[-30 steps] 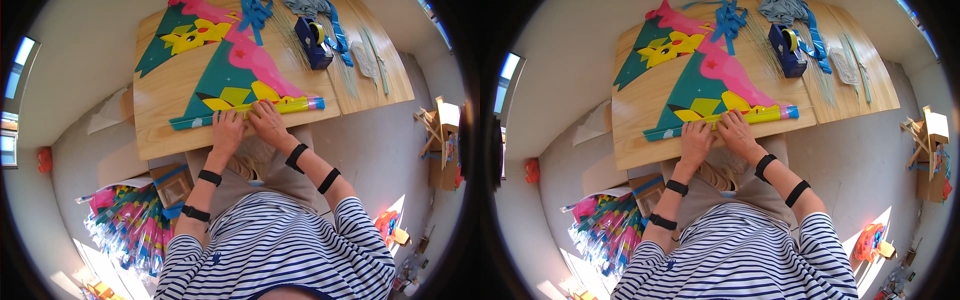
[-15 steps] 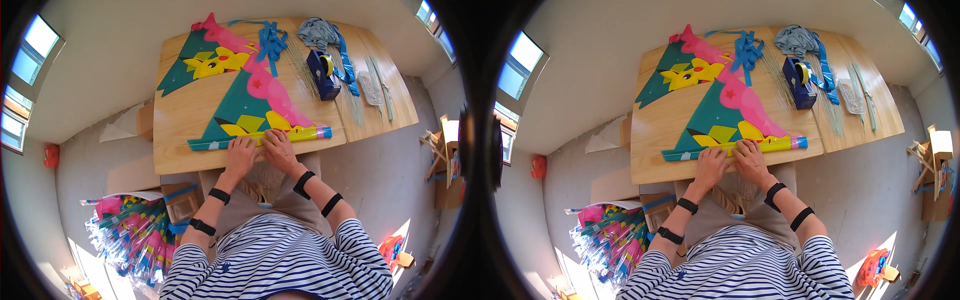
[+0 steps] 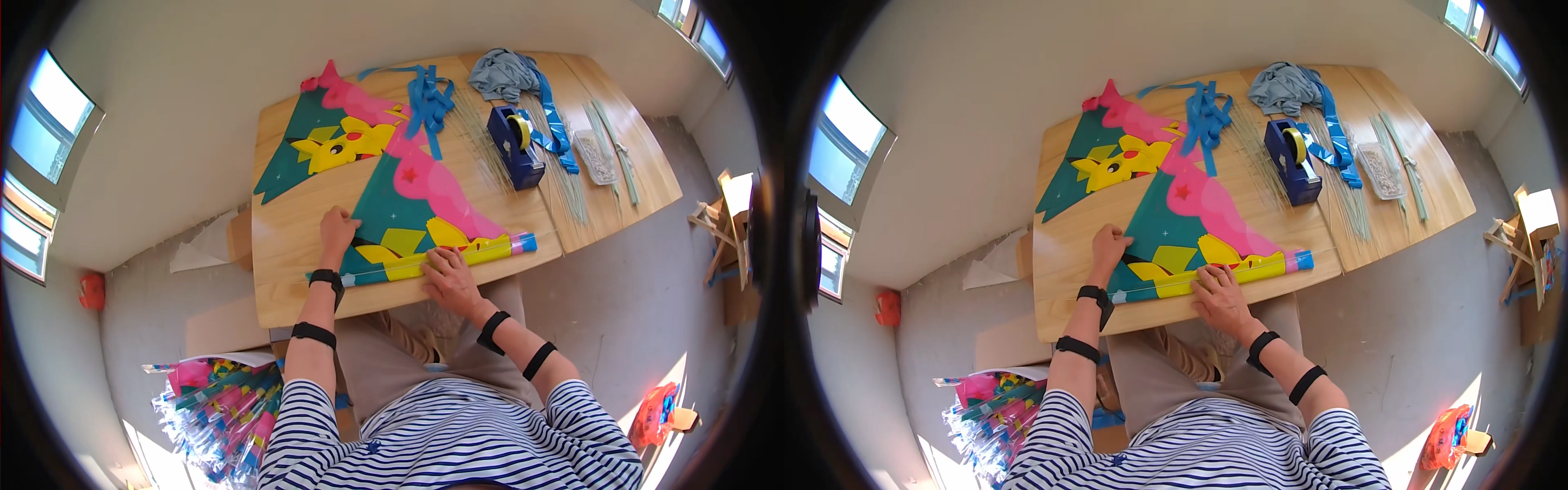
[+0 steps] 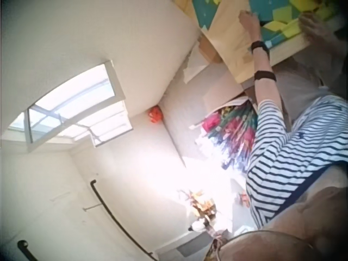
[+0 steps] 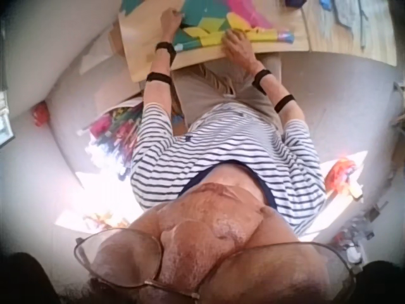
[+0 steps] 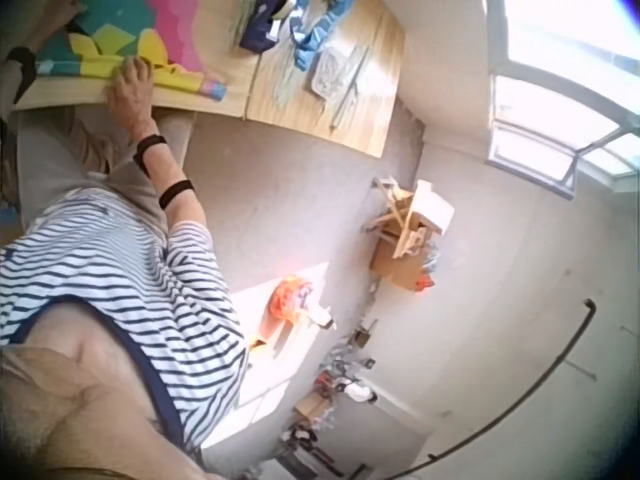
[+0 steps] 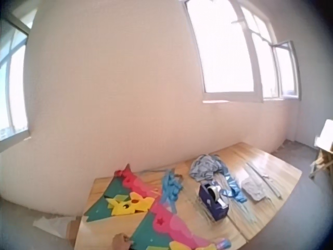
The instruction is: Assembling a colorful paper kite by folding parts and applying adhesive tape.
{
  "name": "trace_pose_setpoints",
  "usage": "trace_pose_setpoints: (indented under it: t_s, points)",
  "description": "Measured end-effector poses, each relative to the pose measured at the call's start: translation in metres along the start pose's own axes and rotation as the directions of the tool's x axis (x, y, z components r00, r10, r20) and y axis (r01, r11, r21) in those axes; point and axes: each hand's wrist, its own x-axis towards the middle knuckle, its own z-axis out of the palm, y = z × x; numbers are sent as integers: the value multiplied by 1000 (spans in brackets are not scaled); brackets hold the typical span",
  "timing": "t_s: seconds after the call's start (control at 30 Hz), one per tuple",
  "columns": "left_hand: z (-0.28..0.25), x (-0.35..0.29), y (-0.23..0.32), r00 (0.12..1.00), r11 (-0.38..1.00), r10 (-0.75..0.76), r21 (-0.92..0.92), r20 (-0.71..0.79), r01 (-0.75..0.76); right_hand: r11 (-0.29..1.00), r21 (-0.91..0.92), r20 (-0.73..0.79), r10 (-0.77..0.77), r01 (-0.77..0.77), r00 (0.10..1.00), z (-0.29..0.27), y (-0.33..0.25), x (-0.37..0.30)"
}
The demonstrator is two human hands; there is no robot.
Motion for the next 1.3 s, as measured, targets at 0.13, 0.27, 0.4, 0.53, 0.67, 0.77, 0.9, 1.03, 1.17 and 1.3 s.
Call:
trace_pose_setpoints:
  t_s: [0.13,0.27,0.4,0.53,0.67,0.77,0.9,1.03,1.17,1.3]
  points:
    - [5,12,3,995,999,-30,-33,99,33,1000,22,-8,19,-19,1000,-3,0,-2]
    - [6,17,0,992,1000,-23,3,123,22,999,37,-10,16,-16,1000,-2,0,-3]
    - [5,16,6,996,1000,-7,19,84,6,999,39,-6,18,-18,1000,-2,1,-3]
    - [7,14,19,995,993,-47,109,85,38,999,30,1,27,-27,1000,-2,1,-3]
    - [11,15,24,993,984,-86,166,84,71,999,27,2,25,-25,1000,-3,1,-3]
    - [15,18,18,996,980,-68,191,59,56,999,37,1,21,-21,1000,-2,1,-3]
    - [16,22,9,998,991,-15,131,62,6,999,48,-5,24,-24,1000,-3,-2,-2]
    - [8,22,1,997,996,-21,-87,80,28,999,46,-9,26,-25,1000,-2,2,-5]
    - [-1,30,-27,973,992,-34,-109,228,60,998,51,2,25,-25,1000,-3,-3,-1]
    - [5,25,-31,982,991,2,-135,191,25,999,45,7,18,-18,1000,-5,-2,-2]
